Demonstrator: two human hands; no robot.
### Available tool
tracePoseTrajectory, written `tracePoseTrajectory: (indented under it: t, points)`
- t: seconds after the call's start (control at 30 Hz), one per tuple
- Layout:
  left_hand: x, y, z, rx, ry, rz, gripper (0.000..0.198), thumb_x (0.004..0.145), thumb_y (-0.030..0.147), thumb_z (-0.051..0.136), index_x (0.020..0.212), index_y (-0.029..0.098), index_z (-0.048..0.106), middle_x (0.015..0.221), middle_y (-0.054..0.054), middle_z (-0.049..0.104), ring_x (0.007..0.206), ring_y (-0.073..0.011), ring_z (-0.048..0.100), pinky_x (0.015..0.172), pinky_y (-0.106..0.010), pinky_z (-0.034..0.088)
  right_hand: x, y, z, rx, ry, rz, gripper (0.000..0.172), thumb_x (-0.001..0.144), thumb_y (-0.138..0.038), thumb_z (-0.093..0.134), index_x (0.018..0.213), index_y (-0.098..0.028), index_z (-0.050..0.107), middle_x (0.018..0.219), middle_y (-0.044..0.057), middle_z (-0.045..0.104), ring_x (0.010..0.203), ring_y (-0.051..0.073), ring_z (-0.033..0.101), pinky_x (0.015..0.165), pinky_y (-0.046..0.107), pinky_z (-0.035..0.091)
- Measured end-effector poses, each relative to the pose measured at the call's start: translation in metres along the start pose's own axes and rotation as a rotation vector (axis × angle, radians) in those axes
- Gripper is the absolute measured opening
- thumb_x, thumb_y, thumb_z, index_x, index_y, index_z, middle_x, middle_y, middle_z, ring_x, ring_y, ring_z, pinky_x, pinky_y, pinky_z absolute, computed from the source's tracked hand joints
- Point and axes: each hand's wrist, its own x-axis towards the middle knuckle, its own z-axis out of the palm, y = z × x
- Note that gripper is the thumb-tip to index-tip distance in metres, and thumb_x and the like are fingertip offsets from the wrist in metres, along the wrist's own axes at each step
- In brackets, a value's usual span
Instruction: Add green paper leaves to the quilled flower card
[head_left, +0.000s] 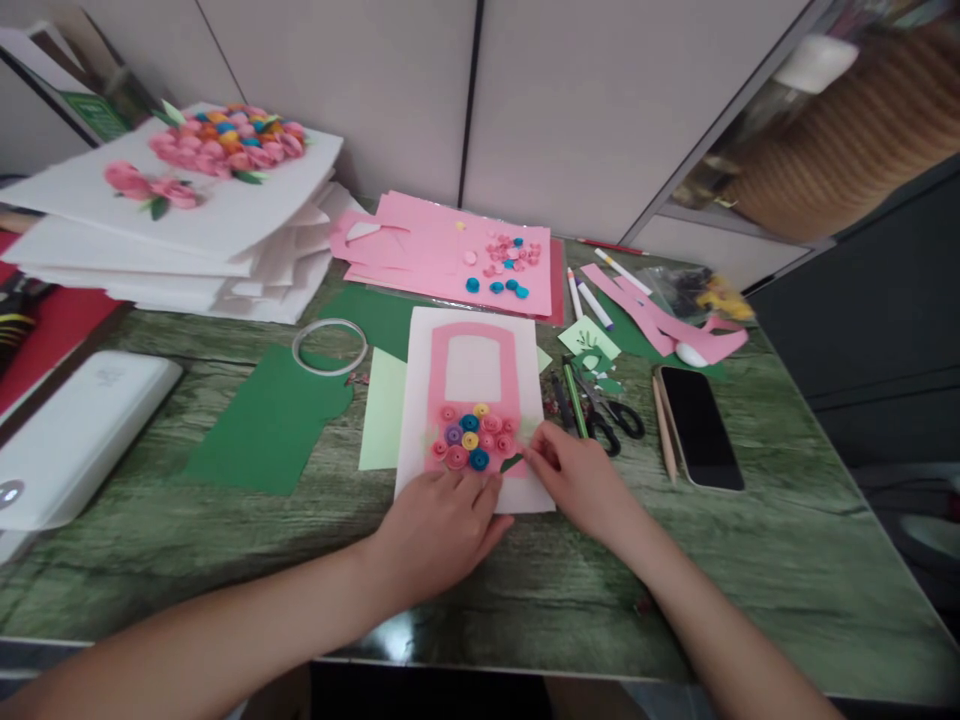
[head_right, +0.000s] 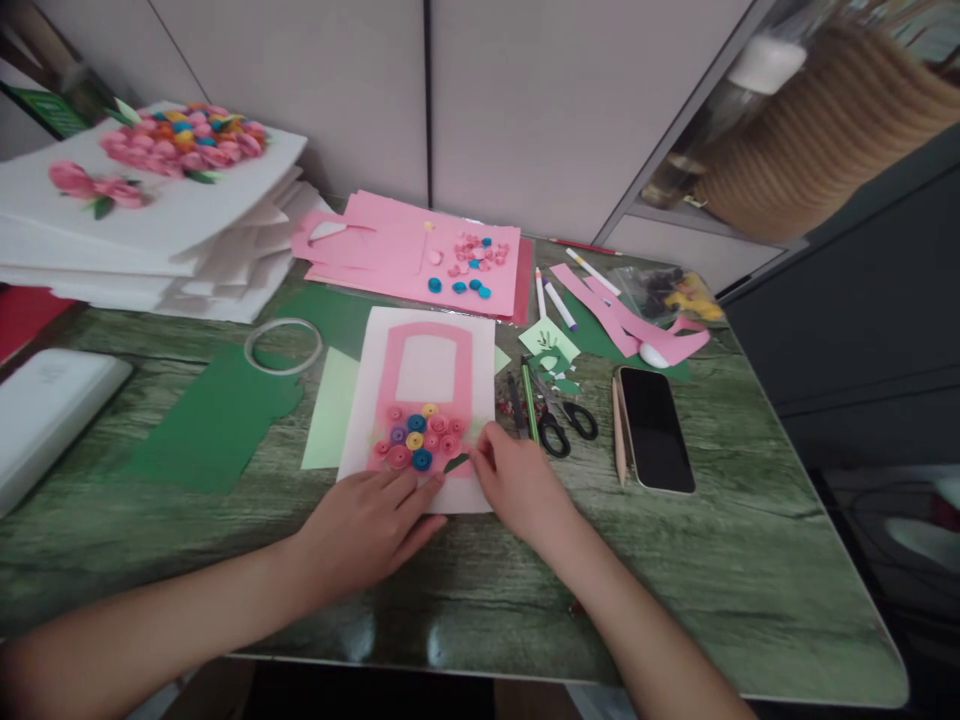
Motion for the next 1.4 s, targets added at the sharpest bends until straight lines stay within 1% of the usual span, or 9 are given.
tracePoseTrajectory:
  t: [0.23, 0.37, 0.47, 0.57, 0.83, 1.0, 1.1, 1.23, 1.4]
  points:
    - [-0.002, -0.005, 0.001, -0.029, 0.04, 0.019, 0.032, 0.091, 0.033, 0.043, 0.104, 0.011, 0.062, 0.076, -0.007, 0.069, 0.073, -0.0232, 0.066, 0.059, -0.034, 0.053, 0.0, 0.0, -0.002, 0.017, 0.001, 0.005, 0.011, 0.085, -0.02, 0.045, 0.075, -0.02, 0.05, 0.058, -0.003, 0.055, 0.05, 0.013, 0.051, 0.051, 0.023, 0.031]
    - [-0.002, -0.007, 0.002, -0.035, 0.056, 0.032, 0.033, 0.092, 0.031, 0.042, 0.11, 0.01, 0.06, 0.076, -0.007, 0.069, 0.073, -0.0232, 0.067, 0.061, -0.035, 0.054, 0.0, -0.001, -0.002, 0.045, 0.014, 0.003, 0.014, 0.087, -0.024, 0.045, 0.074, -0.02, 0.049, 0.059, -0.003, 0.055, 0.051, 0.013, 0.05, 0.052, 0.023, 0.032]
    - [-0.002, -0.006, 0.003, -0.021, 0.031, 0.028, 0.037, 0.091, 0.032, 0.042, 0.118, 0.01, 0.056, 0.077, -0.008, 0.069, 0.073, -0.0245, 0.067, 0.06, -0.036, 0.054, -0.001, -0.003, -0.001, 0.023, 0.017, 0.024, 0.016, 0.084, -0.031, 0.051, 0.072, -0.021, 0.048, 0.057, -0.003, 0.055, 0.051, 0.013, 0.051, 0.053, 0.023, 0.032]
    - [-0.001, -0.005, 0.004, -0.019, -0.015, 0.024, 0.037, 0.091, 0.031, 0.043, 0.119, 0.011, 0.055, 0.078, -0.009, 0.069, 0.074, -0.0249, 0.067, 0.06, -0.036, 0.054, -0.002, -0.006, 0.002, -0.046, 0.023, 0.066, 0.017, 0.078, -0.033, 0.059, 0.074, -0.021, 0.048, 0.056, -0.004, 0.055, 0.051, 0.014, 0.053, 0.052, 0.023, 0.03]
    - [0.0, -0.004, 0.004, -0.01, -0.022, 0.017, 0.034, 0.092, 0.032, 0.042, 0.112, 0.012, 0.059, 0.073, -0.008, 0.069, 0.067, -0.0214, 0.066, 0.057, -0.032, 0.052, 0.002, -0.003, 0.002, -0.053, 0.04, 0.055, 0.017, 0.084, -0.032, 0.051, 0.071, -0.021, 0.049, 0.056, -0.002, 0.056, 0.05, 0.014, 0.053, 0.051, 0.023, 0.03]
    - [0.0, -0.007, 0.0, -0.042, 0.008, 0.017, 0.029, 0.092, 0.031, 0.041, 0.101, 0.013, 0.062, 0.072, -0.006, 0.068, 0.067, -0.0209, 0.067, 0.057, -0.031, 0.052, 0.001, 0.001, -0.002, 0.015, 0.025, 0.023, 0.013, 0.085, -0.025, 0.049, 0.072, -0.021, 0.05, 0.056, -0.003, 0.055, 0.05, 0.013, 0.053, 0.051, 0.023, 0.031]
    - [-0.002, -0.007, -0.002, -0.046, -0.052, -0.033, 0.035, 0.092, 0.033, 0.04, 0.112, 0.011, 0.058, 0.069, -0.007, 0.07, 0.062, -0.0212, 0.067, 0.053, -0.031, 0.052, -0.003, 0.003, -0.007, 0.071, 0.032, 0.017, 0.009, 0.086, -0.024, 0.046, 0.078, -0.021, 0.05, 0.057, -0.004, 0.056, 0.05, 0.013, 0.054, 0.05, 0.022, 0.033]
    - [-0.003, -0.003, -0.004, -0.094, -0.203, -0.115, 0.048, 0.091, 0.036, 0.039, 0.132, 0.011, 0.043, 0.062, -0.004, 0.07, 0.053, -0.0228, 0.066, 0.051, -0.035, 0.052, -0.006, 0.002, -0.016, 0.082, 0.054, 0.046, 0.009, 0.087, -0.025, 0.044, 0.087, -0.021, 0.052, 0.055, -0.005, 0.055, 0.048, 0.013, 0.054, 0.05, 0.022, 0.034]
    - [-0.003, -0.001, -0.005, -0.142, -0.28, -0.16, 0.051, 0.091, 0.039, 0.041, 0.135, 0.014, 0.04, 0.067, -0.005, 0.072, 0.058, -0.0228, 0.068, 0.056, -0.033, 0.052, -0.008, 0.0, -0.018, 0.055, 0.069, 0.036, 0.009, 0.086, -0.024, 0.046, 0.088, -0.021, 0.054, 0.055, -0.004, 0.055, 0.048, 0.013, 0.054, 0.05, 0.022, 0.034]
